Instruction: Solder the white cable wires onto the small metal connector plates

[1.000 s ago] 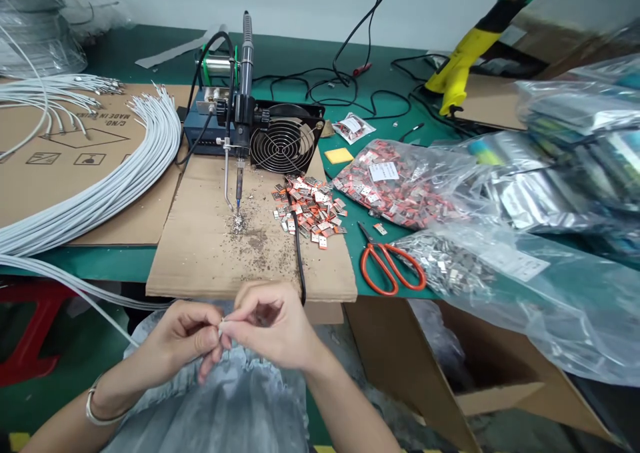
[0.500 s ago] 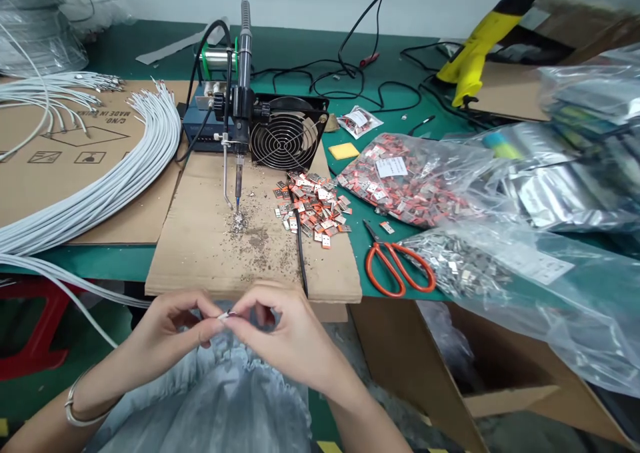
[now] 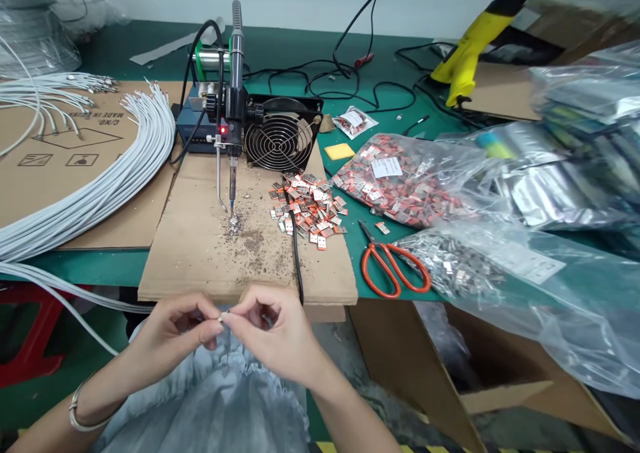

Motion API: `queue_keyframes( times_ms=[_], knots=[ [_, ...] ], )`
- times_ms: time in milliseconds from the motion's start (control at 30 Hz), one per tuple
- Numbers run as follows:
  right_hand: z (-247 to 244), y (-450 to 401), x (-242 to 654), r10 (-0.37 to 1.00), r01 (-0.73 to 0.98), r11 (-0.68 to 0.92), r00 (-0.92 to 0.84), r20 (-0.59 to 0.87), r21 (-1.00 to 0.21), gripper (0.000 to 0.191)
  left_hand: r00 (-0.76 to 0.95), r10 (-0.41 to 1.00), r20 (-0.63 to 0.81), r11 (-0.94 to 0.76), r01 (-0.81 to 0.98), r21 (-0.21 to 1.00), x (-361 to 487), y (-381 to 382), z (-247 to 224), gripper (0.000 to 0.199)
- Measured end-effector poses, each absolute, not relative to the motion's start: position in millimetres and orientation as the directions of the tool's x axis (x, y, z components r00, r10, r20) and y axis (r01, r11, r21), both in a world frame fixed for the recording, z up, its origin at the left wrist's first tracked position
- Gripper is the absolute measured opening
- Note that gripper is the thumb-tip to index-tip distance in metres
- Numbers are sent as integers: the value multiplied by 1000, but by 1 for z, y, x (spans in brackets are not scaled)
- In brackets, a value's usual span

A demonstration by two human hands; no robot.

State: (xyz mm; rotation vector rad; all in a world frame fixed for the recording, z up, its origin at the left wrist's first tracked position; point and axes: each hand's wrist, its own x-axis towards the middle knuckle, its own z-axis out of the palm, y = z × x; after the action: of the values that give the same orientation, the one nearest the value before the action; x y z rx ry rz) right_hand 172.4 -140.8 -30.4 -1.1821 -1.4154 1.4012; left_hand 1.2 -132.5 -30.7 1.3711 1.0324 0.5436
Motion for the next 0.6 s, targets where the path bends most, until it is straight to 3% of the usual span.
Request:
queue_keyframes(
  times_ms=[100,133,200,300,400,600],
  knots=[
    [-21,-142,185,961,286,52,-274,-29,-957,12,461,839,-288,210,215,954,-1,-133,-35,22],
    [-16,-141,194,959,381,102,-282,-10,-919,17,443,849,-289,210,219,953,-4,-133,-35,21],
    [-8,-134,216,975,580,172,-215,53,-796,33,392,867,-306,236,216,947,-13,-132,-34,17],
    [-3,-115,249,978,850,105,5,207,-516,12,404,866,-296,248,167,954,-27,-127,-29,15],
    [-7,-94,268,987,933,70,-14,158,-353,10,455,851,-261,235,115,965,-35,-122,-20,15],
    [-10,-76,273,992,936,127,-124,29,-330,4,448,800,-400,445,4,896,-33,-109,-7,14]
  ],
)
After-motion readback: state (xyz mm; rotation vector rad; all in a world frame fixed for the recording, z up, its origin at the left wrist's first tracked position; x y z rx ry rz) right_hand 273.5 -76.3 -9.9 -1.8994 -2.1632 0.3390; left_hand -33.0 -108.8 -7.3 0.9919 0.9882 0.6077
